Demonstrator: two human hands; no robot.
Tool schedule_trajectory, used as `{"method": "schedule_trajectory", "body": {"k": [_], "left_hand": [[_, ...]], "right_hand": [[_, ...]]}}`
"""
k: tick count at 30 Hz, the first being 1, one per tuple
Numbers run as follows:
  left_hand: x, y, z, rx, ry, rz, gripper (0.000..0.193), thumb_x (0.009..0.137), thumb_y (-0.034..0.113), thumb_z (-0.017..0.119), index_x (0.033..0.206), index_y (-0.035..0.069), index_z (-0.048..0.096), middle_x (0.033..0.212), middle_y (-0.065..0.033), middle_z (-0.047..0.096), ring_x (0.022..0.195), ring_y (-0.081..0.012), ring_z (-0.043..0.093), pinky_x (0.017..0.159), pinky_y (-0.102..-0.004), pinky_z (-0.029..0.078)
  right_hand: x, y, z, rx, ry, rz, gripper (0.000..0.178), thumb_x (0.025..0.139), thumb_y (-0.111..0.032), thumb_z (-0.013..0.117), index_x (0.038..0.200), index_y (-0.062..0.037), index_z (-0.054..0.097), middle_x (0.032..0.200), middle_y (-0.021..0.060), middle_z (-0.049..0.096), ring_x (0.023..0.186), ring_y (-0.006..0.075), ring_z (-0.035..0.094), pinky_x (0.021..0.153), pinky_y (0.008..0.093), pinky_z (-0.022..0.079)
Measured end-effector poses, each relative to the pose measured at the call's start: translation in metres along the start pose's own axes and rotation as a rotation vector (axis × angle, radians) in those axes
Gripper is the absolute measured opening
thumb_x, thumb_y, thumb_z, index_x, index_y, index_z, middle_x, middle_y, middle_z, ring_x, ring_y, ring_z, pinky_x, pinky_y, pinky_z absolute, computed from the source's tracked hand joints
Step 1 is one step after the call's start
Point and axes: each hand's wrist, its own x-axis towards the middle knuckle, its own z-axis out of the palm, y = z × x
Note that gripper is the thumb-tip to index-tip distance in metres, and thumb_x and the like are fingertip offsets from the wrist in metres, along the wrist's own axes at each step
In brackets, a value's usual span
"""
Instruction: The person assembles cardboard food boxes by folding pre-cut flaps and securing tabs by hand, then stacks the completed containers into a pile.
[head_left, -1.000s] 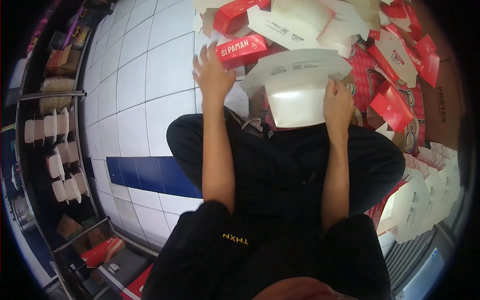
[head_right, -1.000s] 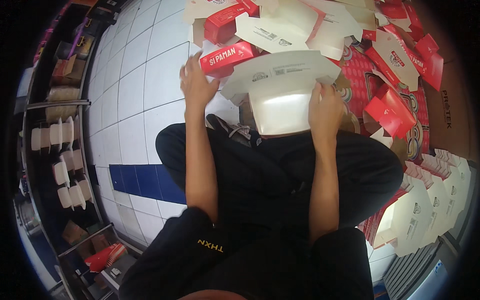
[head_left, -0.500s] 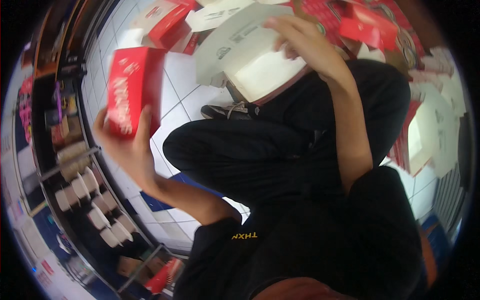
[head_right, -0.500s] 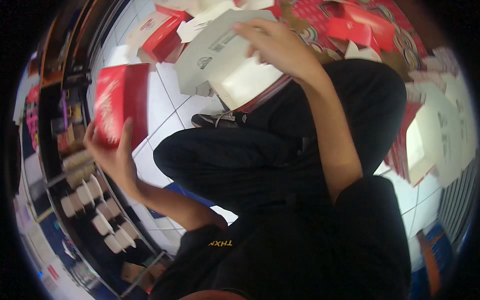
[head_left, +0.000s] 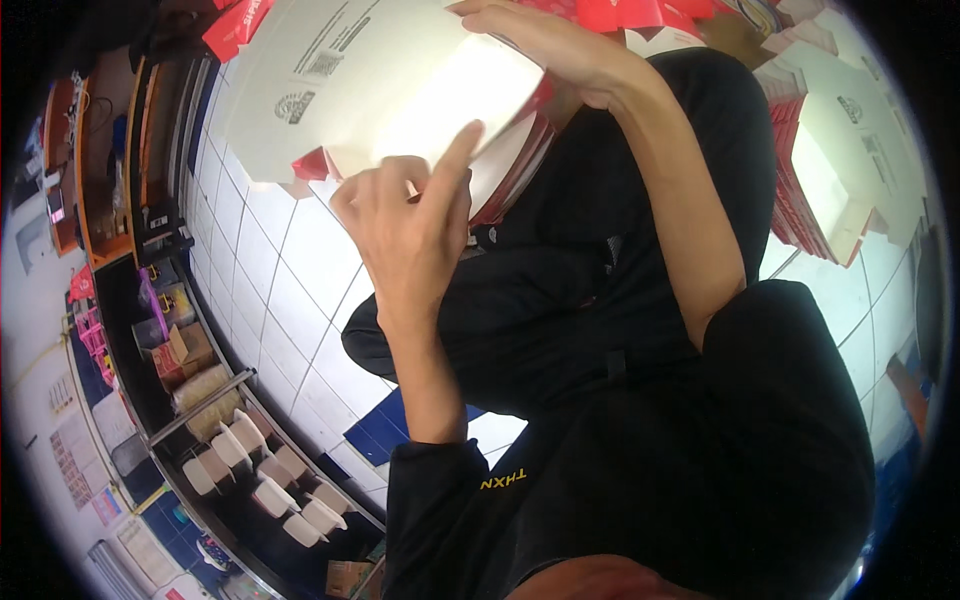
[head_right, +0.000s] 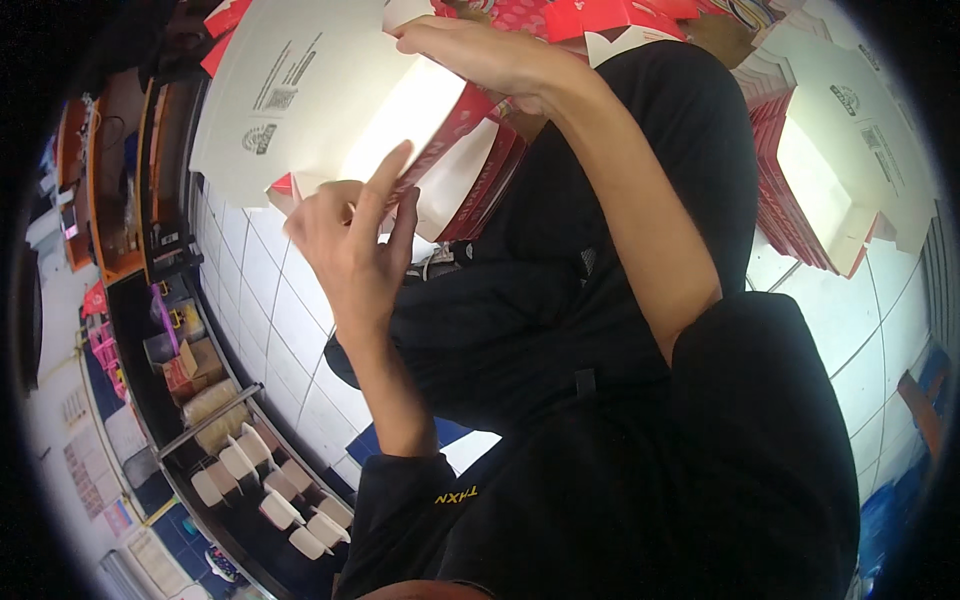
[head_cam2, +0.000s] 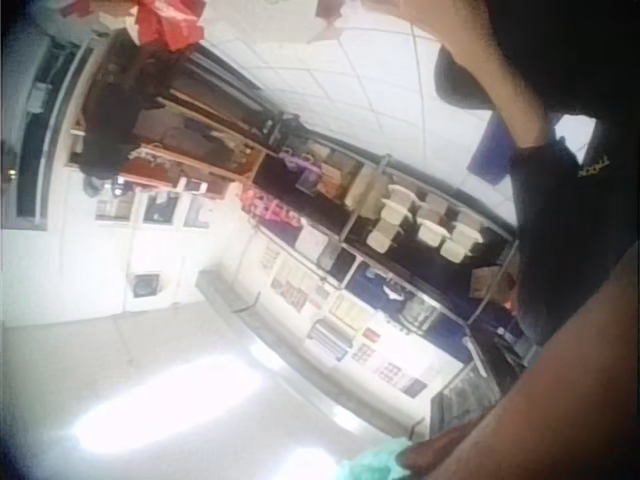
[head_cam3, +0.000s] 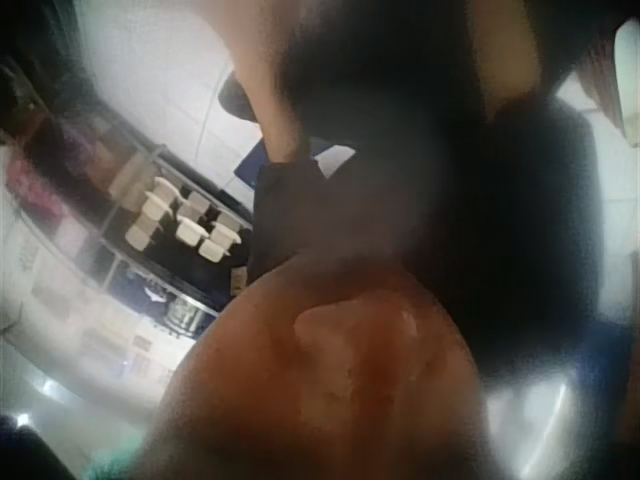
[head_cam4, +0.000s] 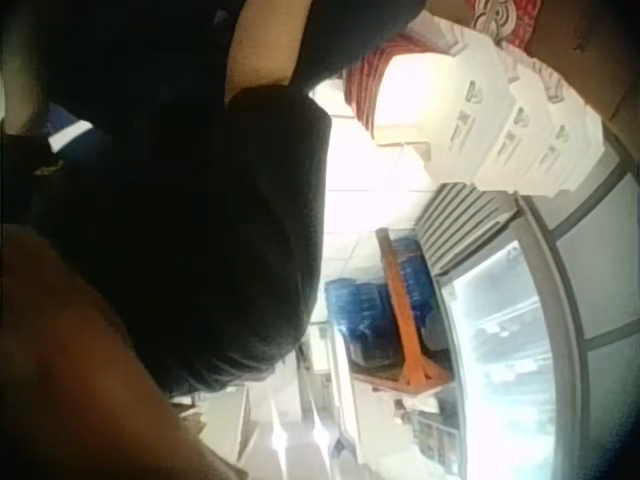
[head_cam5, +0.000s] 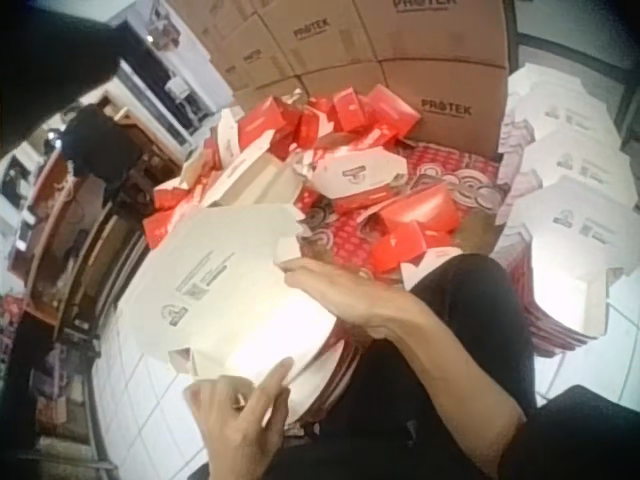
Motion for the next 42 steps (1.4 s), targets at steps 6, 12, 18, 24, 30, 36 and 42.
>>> {"method": "schedule_trajectory", "body": {"k": [6,12,18,24,30,36,42], "left_hand": [[-0.074,0.012,0.053,-0.326,0.375,-0.572,0.068,0.074,0.027,0.085,0.125,-0.001,0.050,0.123,-0.0216,0.042,0.120,-0.0365,0.041,0.104,-0.0467,0.033],[-0.101,0.033,0.093,-0.431,-0.098,-0.723,0.048,0.085,0.021,0.081,0.125,0.005,0.060,0.146,-0.0280,0.037,0.133,-0.0479,0.042,0.109,-0.0514,0.038],[-0.093,-0.003,0.112,-0.553,0.010,-0.865,0.040,0.091,0.023,0.077,0.123,0.005,0.061,0.149,-0.0251,0.038,0.137,-0.0413,0.046,0.103,-0.0513,0.047],[-0.089,-0.015,0.117,-0.642,0.033,-0.858,0.040,0.092,0.024,0.076,0.124,0.004,0.061,0.152,-0.0254,0.037,0.140,-0.0401,0.044,0.102,-0.0479,0.051],[-0.092,-0.018,0.117,-0.617,0.033,-0.842,0.041,0.092,0.024,0.076,0.124,0.003,0.061,0.151,-0.0258,0.037,0.135,-0.0395,0.048,0.102,-0.0444,0.051],[-0.091,-0.016,0.119,-0.684,0.046,-0.880,0.041,0.093,0.025,0.076,0.123,0.003,0.062,0.151,-0.0253,0.038,0.130,-0.0385,0.053,0.102,-0.0432,0.050],[-0.089,-0.012,0.110,-0.548,0.033,-0.818,0.036,0.093,0.019,0.074,0.122,0.003,0.062,0.147,-0.0228,0.044,0.127,-0.0341,0.055,0.099,-0.0416,0.051]], "right_hand": [[0.007,0.001,-0.019,-0.039,0.045,-0.095,0.057,0.105,-0.035,0.045,0.152,-0.0032,0.042,0.150,0.0160,0.049,0.137,0.0251,0.046,0.111,0.0340,0.037],[0.015,0.022,-0.025,-0.103,0.147,-0.217,0.049,0.106,-0.025,0.043,0.146,0.0027,0.049,0.153,0.0174,0.047,0.142,0.0269,0.042,0.118,0.0335,0.031],[0.009,0.008,-0.025,0.029,0.340,-0.176,0.049,0.106,-0.025,0.044,0.143,0.0052,0.051,0.144,0.0160,0.054,0.133,0.0233,0.049,0.112,0.0327,0.035],[0.013,0.016,-0.025,0.152,0.319,-0.191,0.049,0.106,-0.027,0.045,0.141,0.0060,0.053,0.140,0.0143,0.058,0.129,0.0220,0.051,0.110,0.0309,0.036],[-0.001,-0.006,-0.009,0.189,0.287,-0.169,0.046,0.107,-0.028,0.045,0.138,0.0046,0.056,0.134,0.0120,0.060,0.123,0.0199,0.053,0.107,0.0305,0.039],[0.010,0.009,-0.019,0.232,0.256,-0.193,0.047,0.107,-0.026,0.043,0.140,0.0046,0.054,0.136,0.0126,0.059,0.125,0.0203,0.053,0.107,0.0304,0.038],[-0.006,-0.009,-0.005,0.149,0.271,-0.168,0.049,0.108,-0.027,0.041,0.143,0.0057,0.052,0.142,0.0158,0.057,0.131,0.0217,0.051,0.112,0.0318,0.036]]}}
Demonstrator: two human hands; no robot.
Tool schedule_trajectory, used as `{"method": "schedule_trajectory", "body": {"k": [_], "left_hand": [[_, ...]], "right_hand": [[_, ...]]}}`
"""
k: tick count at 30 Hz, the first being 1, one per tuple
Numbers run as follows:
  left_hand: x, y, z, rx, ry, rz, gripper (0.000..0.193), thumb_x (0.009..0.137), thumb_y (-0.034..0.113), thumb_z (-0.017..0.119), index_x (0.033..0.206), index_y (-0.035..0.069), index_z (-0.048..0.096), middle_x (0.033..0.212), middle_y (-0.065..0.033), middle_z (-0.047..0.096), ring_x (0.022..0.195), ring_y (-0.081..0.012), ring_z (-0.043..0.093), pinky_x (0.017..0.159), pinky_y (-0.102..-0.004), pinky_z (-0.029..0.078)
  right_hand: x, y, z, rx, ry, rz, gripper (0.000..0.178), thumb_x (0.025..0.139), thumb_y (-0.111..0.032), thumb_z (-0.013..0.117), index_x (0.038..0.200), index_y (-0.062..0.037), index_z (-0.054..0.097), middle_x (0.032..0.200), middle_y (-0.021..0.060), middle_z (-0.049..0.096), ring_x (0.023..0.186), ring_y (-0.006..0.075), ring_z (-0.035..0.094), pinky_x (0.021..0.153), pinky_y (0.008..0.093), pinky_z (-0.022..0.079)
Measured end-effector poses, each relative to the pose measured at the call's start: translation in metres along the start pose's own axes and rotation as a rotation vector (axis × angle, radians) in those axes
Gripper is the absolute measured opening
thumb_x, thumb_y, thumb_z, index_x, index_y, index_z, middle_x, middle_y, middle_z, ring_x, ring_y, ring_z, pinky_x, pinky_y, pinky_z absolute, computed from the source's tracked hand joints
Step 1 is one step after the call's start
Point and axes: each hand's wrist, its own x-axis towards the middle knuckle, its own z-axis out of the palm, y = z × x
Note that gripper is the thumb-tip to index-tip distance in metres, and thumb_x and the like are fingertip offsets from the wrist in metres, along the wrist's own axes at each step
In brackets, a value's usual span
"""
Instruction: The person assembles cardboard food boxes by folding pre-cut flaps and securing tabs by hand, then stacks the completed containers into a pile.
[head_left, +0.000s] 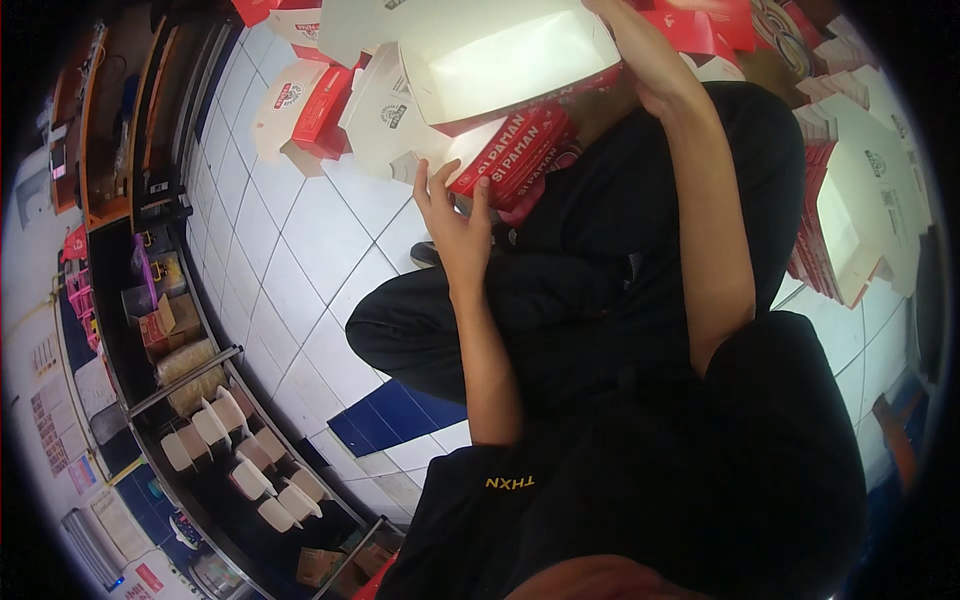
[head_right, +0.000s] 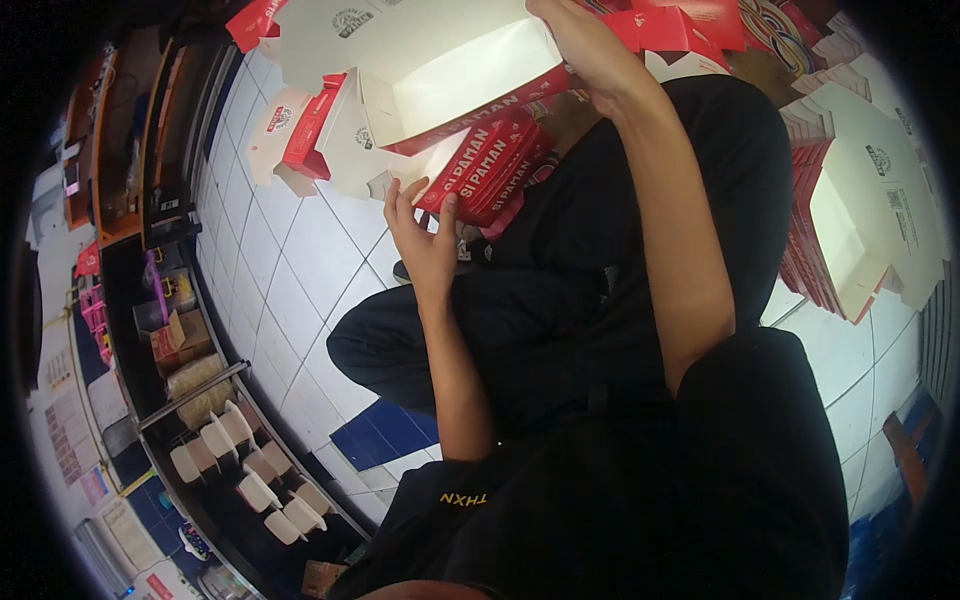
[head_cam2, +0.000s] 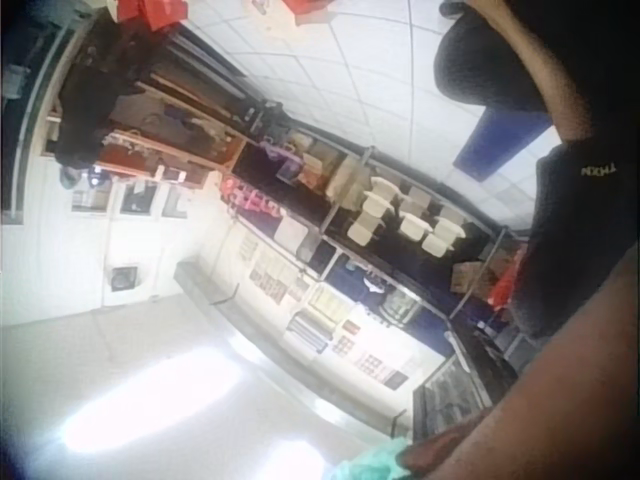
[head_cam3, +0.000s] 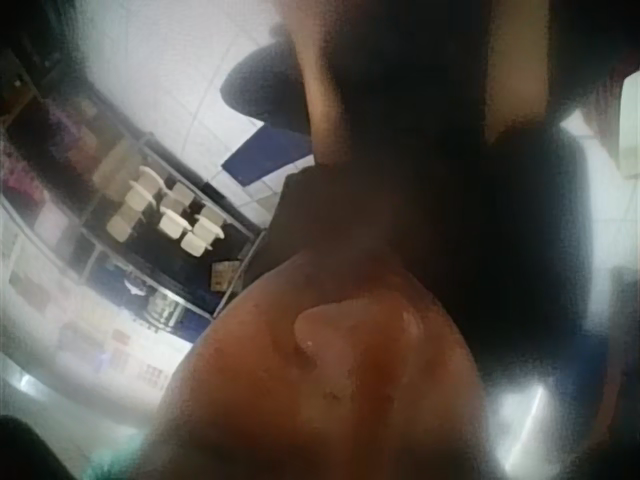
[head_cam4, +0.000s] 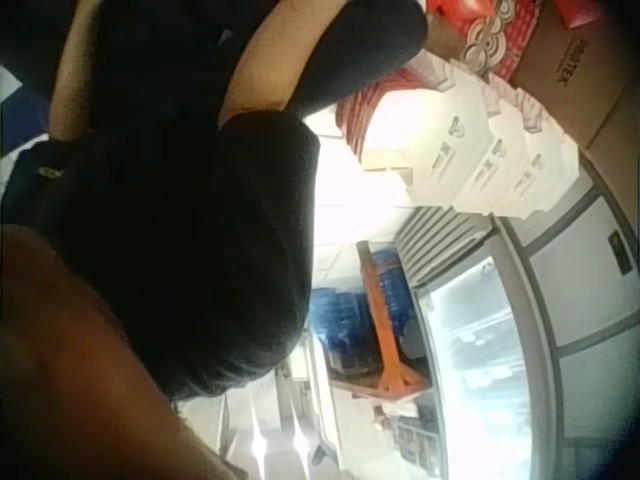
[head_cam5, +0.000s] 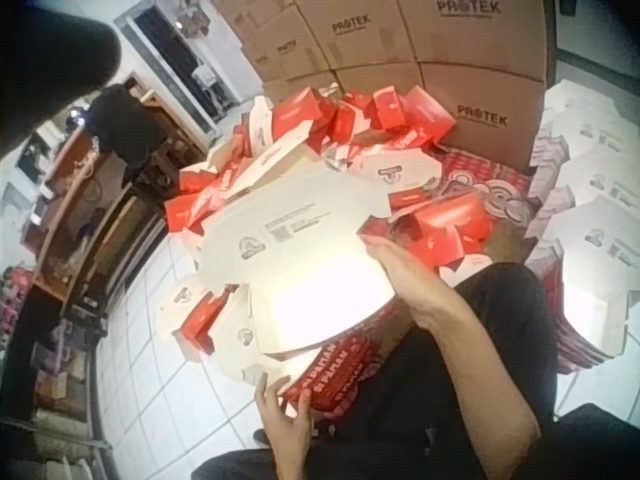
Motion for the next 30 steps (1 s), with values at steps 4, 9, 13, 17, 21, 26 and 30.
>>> {"method": "schedule_trajectory", "body": {"k": [4,9,13,17,21,26,30], "left_hand": [[-0.011,-0.008,0.005,-0.413,0.092,-0.232,0.029,0.098,0.015,0.063,0.123,0.001,0.057,0.127,-0.0177,0.060,0.117,-0.0302,0.060,0.099,-0.0407,0.050],[-0.016,-0.005,0.012,-0.757,0.262,-0.481,0.030,0.106,0.023,0.047,0.123,-0.001,0.052,0.101,-0.0136,0.067,0.097,-0.0222,0.065,0.093,-0.0349,0.050],[-0.012,-0.005,0.016,-0.641,0.252,-0.458,0.035,0.106,0.024,0.052,0.126,-0.004,0.057,0.105,-0.0136,0.068,0.099,-0.0189,0.064,0.091,-0.0319,0.049],[-0.022,-0.026,0.012,-0.481,0.249,-0.459,0.039,0.103,0.024,0.058,0.130,-0.006,0.060,0.114,-0.0165,0.067,0.107,-0.0209,0.062,0.093,-0.0330,0.048],[-0.015,-0.015,0.013,-0.413,0.236,-0.434,0.038,0.100,0.023,0.063,0.129,-0.002,0.063,0.119,-0.0198,0.064,0.113,-0.0293,0.062,0.099,-0.0381,0.048],[-0.018,-0.024,0.022,-0.469,0.386,-0.373,0.037,0.097,0.023,0.065,0.125,-0.001,0.065,0.115,-0.0202,0.067,0.109,-0.0316,0.065,0.095,-0.0388,0.050],[-0.022,-0.031,0.027,-0.537,0.401,-0.421,0.036,0.096,0.023,0.065,0.123,-0.001,0.066,0.113,-0.0190,0.068,0.101,-0.0307,0.067,0.089,-0.0386,0.053]], "right_hand": [[0.015,0.044,-0.008,-0.099,-0.076,-0.024,0.047,0.104,-0.033,0.049,0.145,-0.0095,0.056,0.133,0.0095,0.063,0.121,0.0172,0.057,0.100,0.0305,0.046],[0.010,0.046,0.006,-0.359,-0.212,-0.064,0.041,0.103,-0.025,0.052,0.138,-0.0057,0.061,0.129,0.0106,0.067,0.117,0.0162,0.060,0.100,0.0297,0.045],[0.010,0.066,0.019,-0.382,-0.340,-0.034,0.042,0.102,-0.026,0.055,0.138,-0.0049,0.059,0.124,0.0115,0.068,0.112,0.0189,0.063,0.098,0.0317,0.047],[0.012,0.079,0.035,-0.617,-0.286,-0.053,0.043,0.102,-0.031,0.055,0.136,-0.0048,0.059,0.127,0.0193,0.067,0.118,0.0258,0.064,0.101,0.0348,0.046],[0.006,0.076,0.028,-0.743,-0.204,-0.085,0.040,0.104,-0.030,0.050,0.131,-0.0049,0.065,0.120,0.0208,0.070,0.115,0.0327,0.066,0.100,0.0380,0.049],[0.009,0.090,0.012,-0.893,-0.303,-0.048,0.045,0.104,-0.029,0.040,0.131,-0.0017,0.062,0.128,0.0273,0.063,0.123,0.0399,0.060,0.104,0.0422,0.044],[0.008,0.081,0.025,-0.901,-0.343,-0.004,0.047,0.101,-0.029,0.039,0.132,0.0008,0.059,0.137,0.0319,0.055,0.127,0.0450,0.054,0.107,0.0455,0.041]]}}
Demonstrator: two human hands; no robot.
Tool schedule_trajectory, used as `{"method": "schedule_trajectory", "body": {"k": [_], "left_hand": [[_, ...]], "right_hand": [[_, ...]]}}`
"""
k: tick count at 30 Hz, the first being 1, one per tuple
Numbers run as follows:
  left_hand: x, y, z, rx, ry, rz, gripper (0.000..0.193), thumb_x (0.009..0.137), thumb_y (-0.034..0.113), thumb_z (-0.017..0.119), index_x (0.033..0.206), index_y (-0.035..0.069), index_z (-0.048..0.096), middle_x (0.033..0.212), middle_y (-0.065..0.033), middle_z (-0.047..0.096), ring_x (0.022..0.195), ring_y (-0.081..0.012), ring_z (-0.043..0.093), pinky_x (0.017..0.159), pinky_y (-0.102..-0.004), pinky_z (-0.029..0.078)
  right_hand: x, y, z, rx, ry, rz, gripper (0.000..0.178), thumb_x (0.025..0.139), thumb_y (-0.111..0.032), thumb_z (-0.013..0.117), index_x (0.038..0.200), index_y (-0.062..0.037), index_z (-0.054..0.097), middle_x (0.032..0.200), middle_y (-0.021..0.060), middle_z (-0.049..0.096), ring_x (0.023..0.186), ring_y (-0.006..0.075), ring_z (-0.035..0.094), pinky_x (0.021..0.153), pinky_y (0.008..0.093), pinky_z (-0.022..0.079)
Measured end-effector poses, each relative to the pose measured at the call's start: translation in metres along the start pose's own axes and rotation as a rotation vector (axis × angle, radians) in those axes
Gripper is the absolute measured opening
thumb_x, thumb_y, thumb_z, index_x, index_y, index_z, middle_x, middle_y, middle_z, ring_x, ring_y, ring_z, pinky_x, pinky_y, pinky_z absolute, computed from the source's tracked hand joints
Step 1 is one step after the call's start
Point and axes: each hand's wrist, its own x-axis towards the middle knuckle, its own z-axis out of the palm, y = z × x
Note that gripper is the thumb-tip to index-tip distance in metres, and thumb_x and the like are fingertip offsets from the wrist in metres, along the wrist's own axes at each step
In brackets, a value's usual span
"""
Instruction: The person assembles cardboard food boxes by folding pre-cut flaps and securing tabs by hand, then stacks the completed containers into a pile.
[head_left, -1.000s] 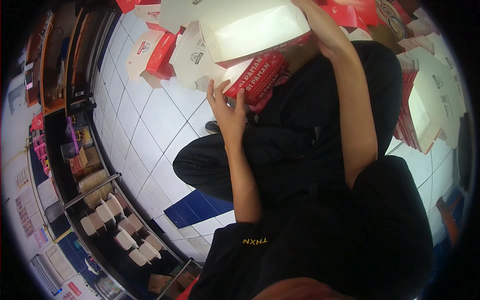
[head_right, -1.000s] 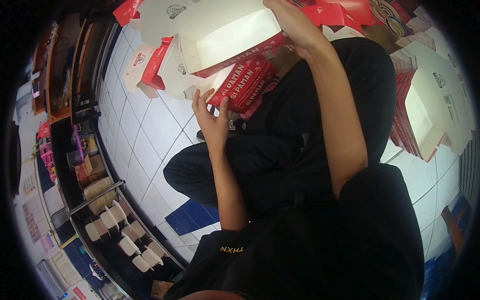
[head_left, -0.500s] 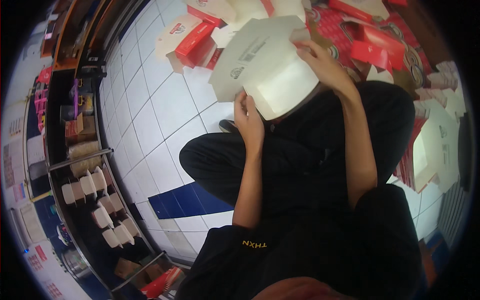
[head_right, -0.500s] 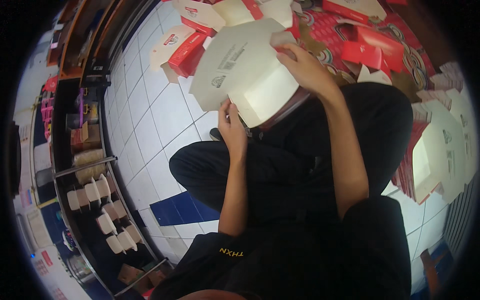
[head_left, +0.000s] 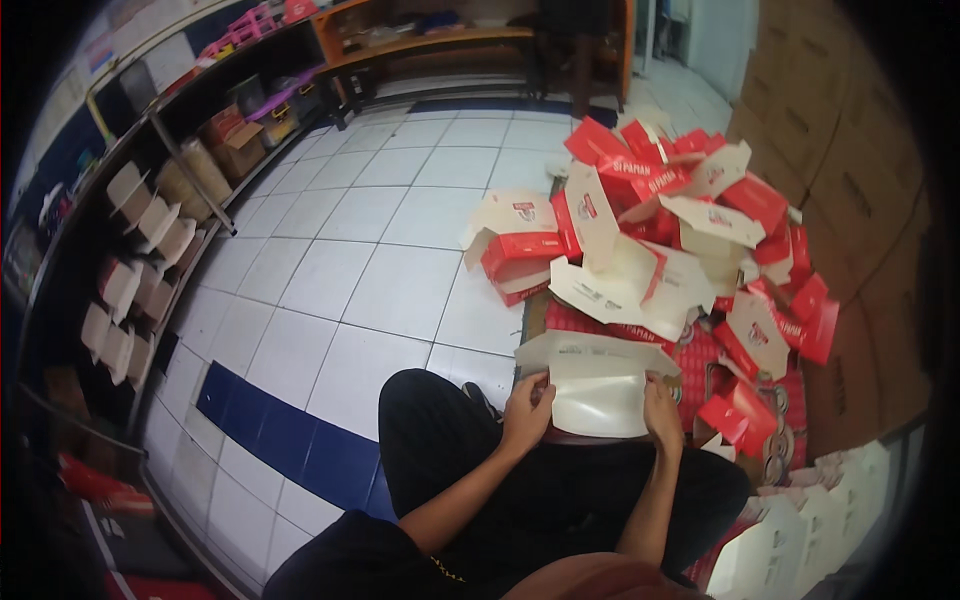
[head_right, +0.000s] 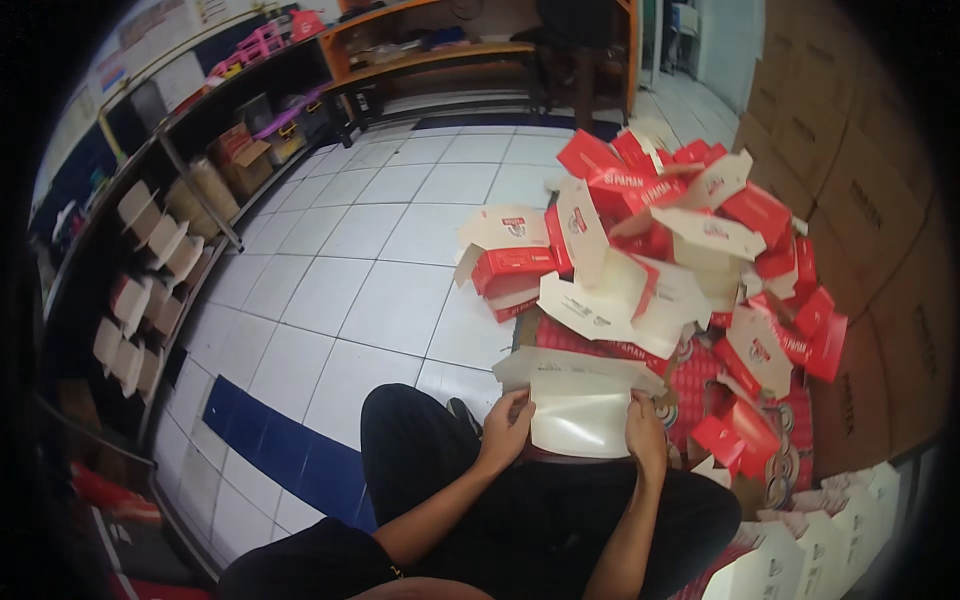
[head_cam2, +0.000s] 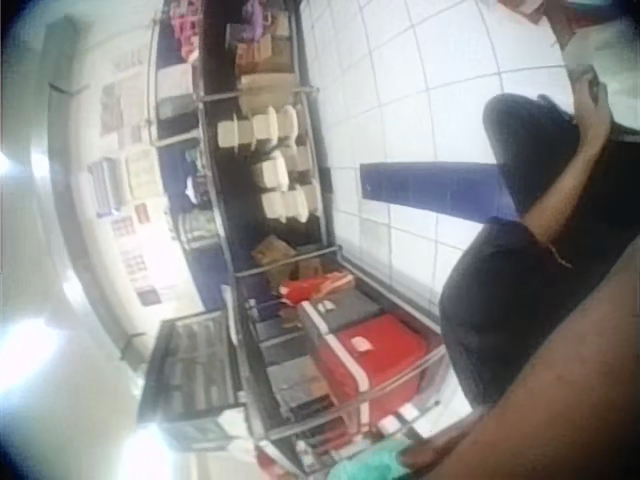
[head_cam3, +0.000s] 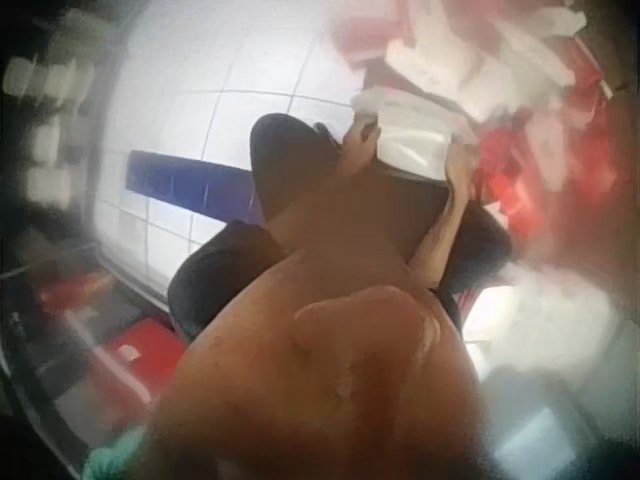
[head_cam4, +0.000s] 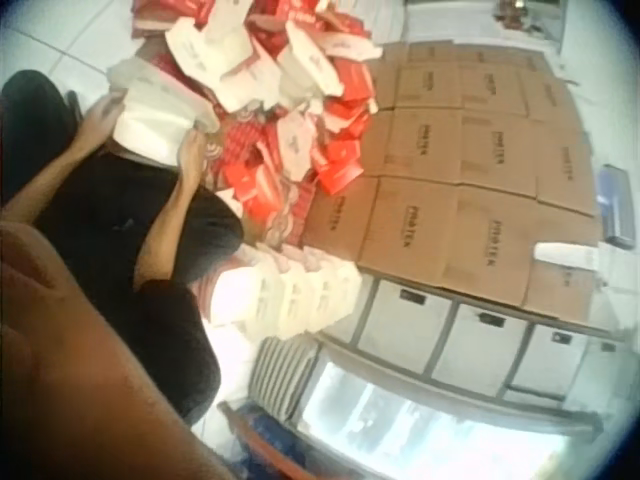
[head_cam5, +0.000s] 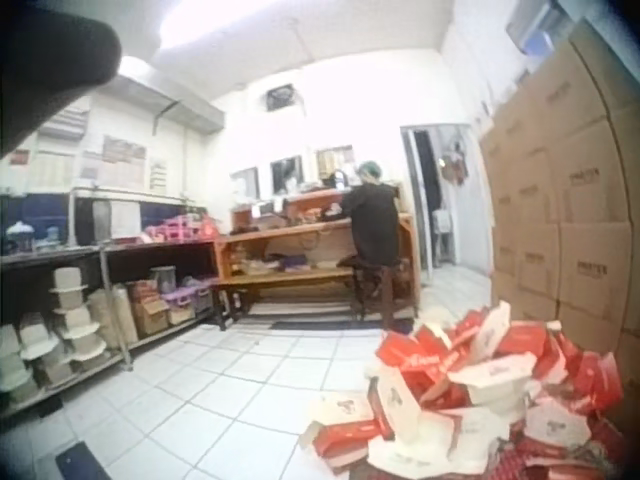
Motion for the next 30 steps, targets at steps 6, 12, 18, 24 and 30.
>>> {"method": "schedule_trajectory", "body": {"k": [6,12,18,24,30], "left_hand": [[-0.002,-0.002,0.005,-0.026,0.012,0.026,0.034,0.093,0.023,0.067,0.118,0.000,0.067,0.105,-0.0179,0.069,0.088,-0.0266,0.069,0.080,-0.0377,0.055],[-0.004,0.013,0.000,0.048,0.019,0.052,0.030,0.092,0.021,0.068,0.115,0.002,0.068,0.096,-0.0144,0.069,0.081,-0.0260,0.069,0.077,-0.0374,0.055],[-0.006,0.014,0.008,0.062,-0.053,0.038,0.035,0.093,0.023,0.067,0.120,0.001,0.066,0.102,-0.0165,0.070,0.090,-0.0283,0.068,0.082,-0.0381,0.053],[-0.003,-0.005,-0.002,0.112,-0.024,0.095,0.034,0.094,0.020,0.066,0.123,0.002,0.066,0.101,-0.0147,0.069,0.085,-0.0255,0.066,0.078,-0.0372,0.052],[-0.001,0.013,0.009,0.039,-0.043,0.065,0.033,0.093,0.020,0.069,0.119,0.000,0.066,0.101,-0.0160,0.068,0.086,-0.0253,0.069,0.078,-0.0356,0.055]], "right_hand": [[0.017,-0.015,0.004,-0.284,0.120,-0.061,0.046,0.097,-0.028,0.039,0.117,0.0048,0.065,0.119,0.0358,0.062,0.119,0.0503,0.056,0.106,0.0509,0.040],[0.033,0.002,-0.002,-0.445,0.097,-0.163,0.053,0.098,-0.034,0.038,0.103,0.0104,0.067,0.107,0.0387,0.063,0.107,0.0532,0.060,0.097,0.0544,0.045],[0.044,0.027,-0.006,-0.382,0.091,-0.007,0.053,0.097,-0.031,0.038,0.102,0.0126,0.068,0.109,0.0393,0.063,0.110,0.0548,0.059,0.102,0.0558,0.042],[0.030,0.009,0.009,-0.401,0.098,-0.070,0.051,0.098,-0.031,0.040,0.097,0.0119,0.068,0.104,0.0384,0.064,0.102,0.0544,0.061,0.095,0.0566,0.045],[0.035,0.042,-0.012,-0.321,0.080,-0.103,0.045,0.096,-0.030,0.046,0.102,0.0102,0.065,0.099,0.0333,0.067,0.097,0.0484,0.065,0.087,0.0512,0.049]]}}
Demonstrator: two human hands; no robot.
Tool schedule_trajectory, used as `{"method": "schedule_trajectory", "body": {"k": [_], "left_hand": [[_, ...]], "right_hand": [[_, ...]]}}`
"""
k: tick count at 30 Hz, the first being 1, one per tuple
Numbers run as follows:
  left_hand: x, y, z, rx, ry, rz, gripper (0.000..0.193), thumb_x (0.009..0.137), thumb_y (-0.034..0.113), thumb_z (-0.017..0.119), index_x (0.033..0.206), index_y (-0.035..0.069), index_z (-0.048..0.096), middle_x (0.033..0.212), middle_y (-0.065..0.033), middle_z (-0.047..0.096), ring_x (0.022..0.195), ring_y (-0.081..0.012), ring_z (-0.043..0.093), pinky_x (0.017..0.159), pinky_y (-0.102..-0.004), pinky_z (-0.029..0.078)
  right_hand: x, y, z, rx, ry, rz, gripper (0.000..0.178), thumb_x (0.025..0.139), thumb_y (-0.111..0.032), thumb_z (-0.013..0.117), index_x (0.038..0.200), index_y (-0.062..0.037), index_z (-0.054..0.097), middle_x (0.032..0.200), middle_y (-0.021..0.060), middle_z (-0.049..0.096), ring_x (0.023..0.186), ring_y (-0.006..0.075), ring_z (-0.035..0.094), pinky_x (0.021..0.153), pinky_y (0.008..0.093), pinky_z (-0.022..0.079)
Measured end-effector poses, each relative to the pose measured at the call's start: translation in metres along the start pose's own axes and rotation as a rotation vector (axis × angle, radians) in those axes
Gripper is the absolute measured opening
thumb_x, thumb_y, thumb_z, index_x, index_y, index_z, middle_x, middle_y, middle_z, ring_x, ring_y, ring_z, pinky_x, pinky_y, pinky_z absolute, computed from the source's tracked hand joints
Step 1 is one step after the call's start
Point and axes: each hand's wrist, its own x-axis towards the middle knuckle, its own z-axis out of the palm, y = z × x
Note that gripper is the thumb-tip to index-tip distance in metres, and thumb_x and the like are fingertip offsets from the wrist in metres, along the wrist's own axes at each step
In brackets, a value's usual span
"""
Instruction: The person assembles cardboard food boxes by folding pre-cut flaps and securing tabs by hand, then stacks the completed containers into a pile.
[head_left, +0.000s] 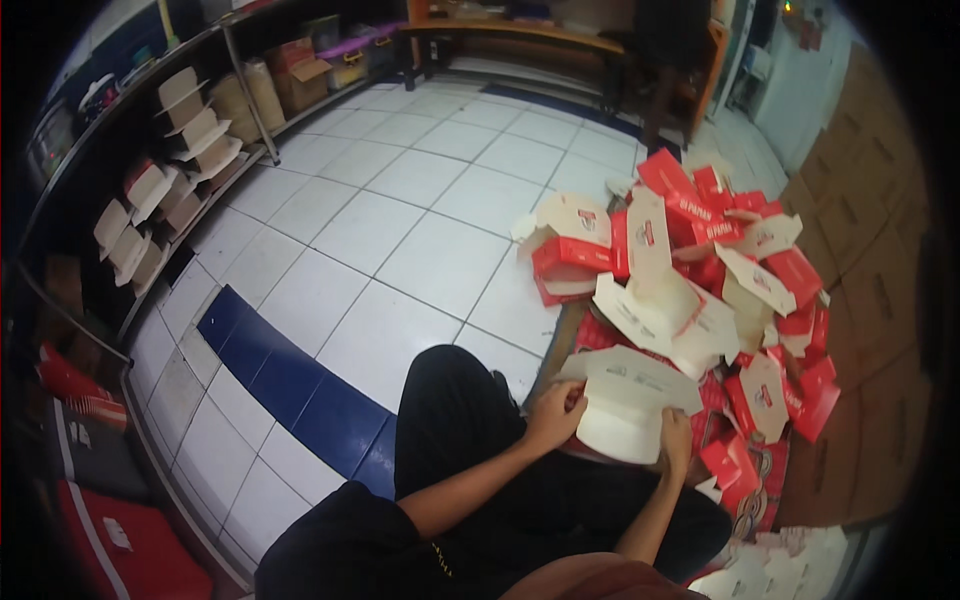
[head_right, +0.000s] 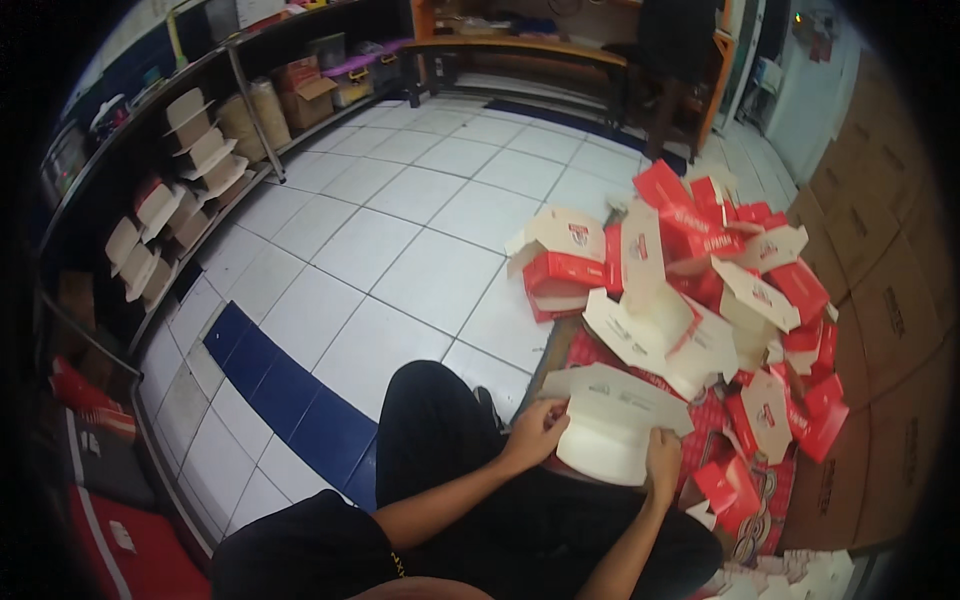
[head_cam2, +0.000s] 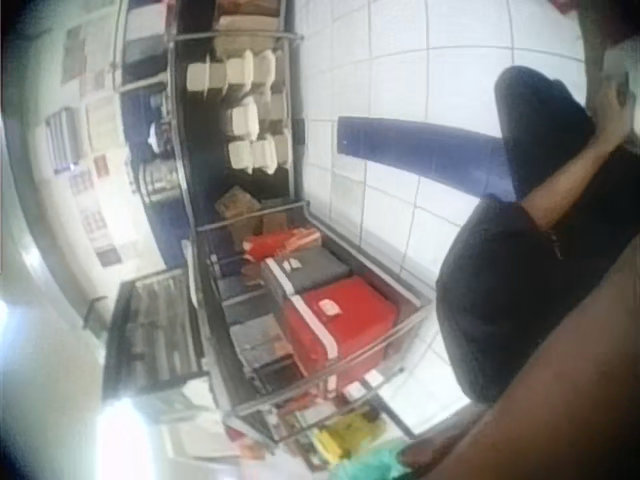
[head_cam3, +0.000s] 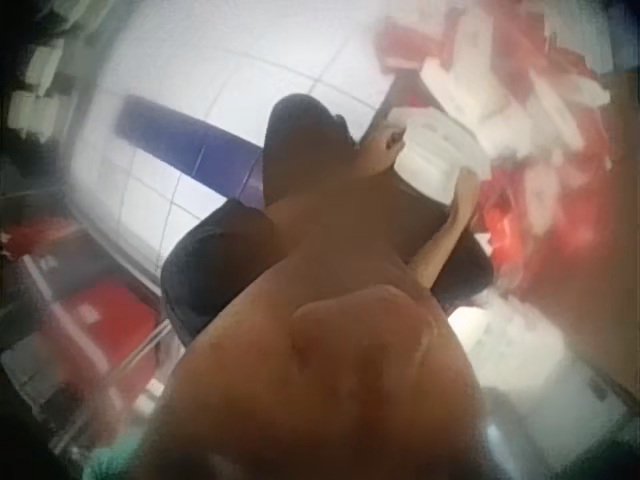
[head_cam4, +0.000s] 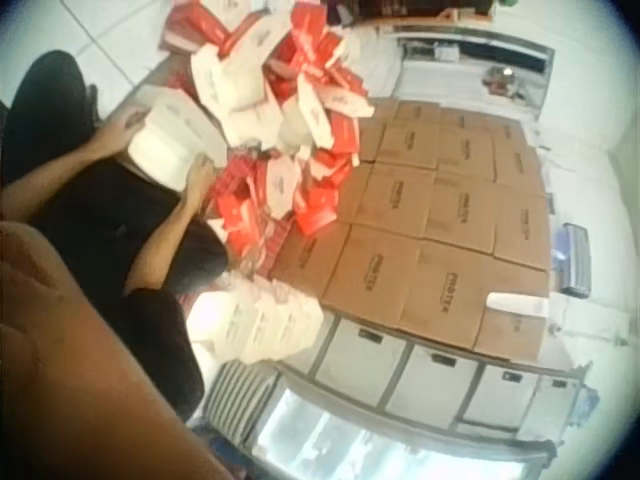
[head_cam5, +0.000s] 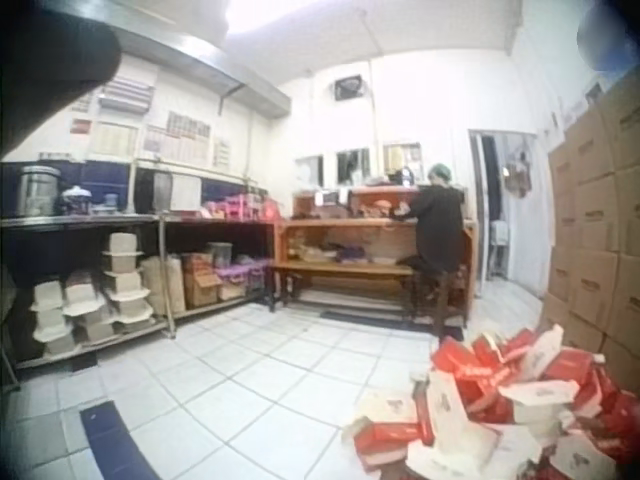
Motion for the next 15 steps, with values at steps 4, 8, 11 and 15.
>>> {"method": "schedule_trajectory", "body": {"k": [4,8,11,15], "left_hand": [[-0.003,-0.007,-0.013,-0.027,0.023,-0.068,0.035,0.093,0.020,0.069,0.122,0.001,0.066,0.106,-0.0157,0.070,0.090,-0.0245,0.070,0.081,-0.0349,0.056],[-0.001,-0.009,-0.009,-0.065,0.027,-0.069,0.036,0.094,0.020,0.068,0.123,0.000,0.065,0.106,-0.0165,0.071,0.090,-0.0243,0.071,0.081,-0.0346,0.056],[0.003,0.003,0.003,-0.084,0.032,-0.042,0.028,0.092,0.018,0.069,0.115,0.001,0.066,0.103,-0.0138,0.070,0.082,-0.0227,0.070,0.076,-0.0342,0.057],[0.002,0.001,-0.001,-0.107,0.017,-0.095,0.031,0.093,0.018,0.069,0.117,-0.001,0.066,0.104,-0.0144,0.070,0.084,-0.0218,0.070,0.078,-0.0339,0.057]], "right_hand": [[-0.010,0.006,-0.027,-0.020,0.304,0.269,0.041,0.097,-0.035,0.056,0.107,0.0042,0.065,0.101,0.0278,0.070,0.097,0.0467,0.066,0.085,0.0499,0.050],[0.006,0.031,-0.031,0.107,0.398,0.175,0.034,0.095,-0.027,0.061,0.114,0.0012,0.061,0.103,0.0230,0.070,0.093,0.0381,0.068,0.084,0.0461,0.051],[0.070,0.101,-0.013,0.271,0.276,0.208,0.036,0.094,-0.023,0.062,0.122,-0.0009,0.061,0.111,0.0238,0.068,0.092,0.0381,0.067,0.084,0.0449,0.052],[0.115,0.072,-0.016,0.194,0.177,-0.202,0.046,0.089,-0.019,0.065,0.132,-0.0031,0.059,0.113,0.0208,0.067,0.086,0.0256,0.067,0.068,0.0375,0.053]]}}
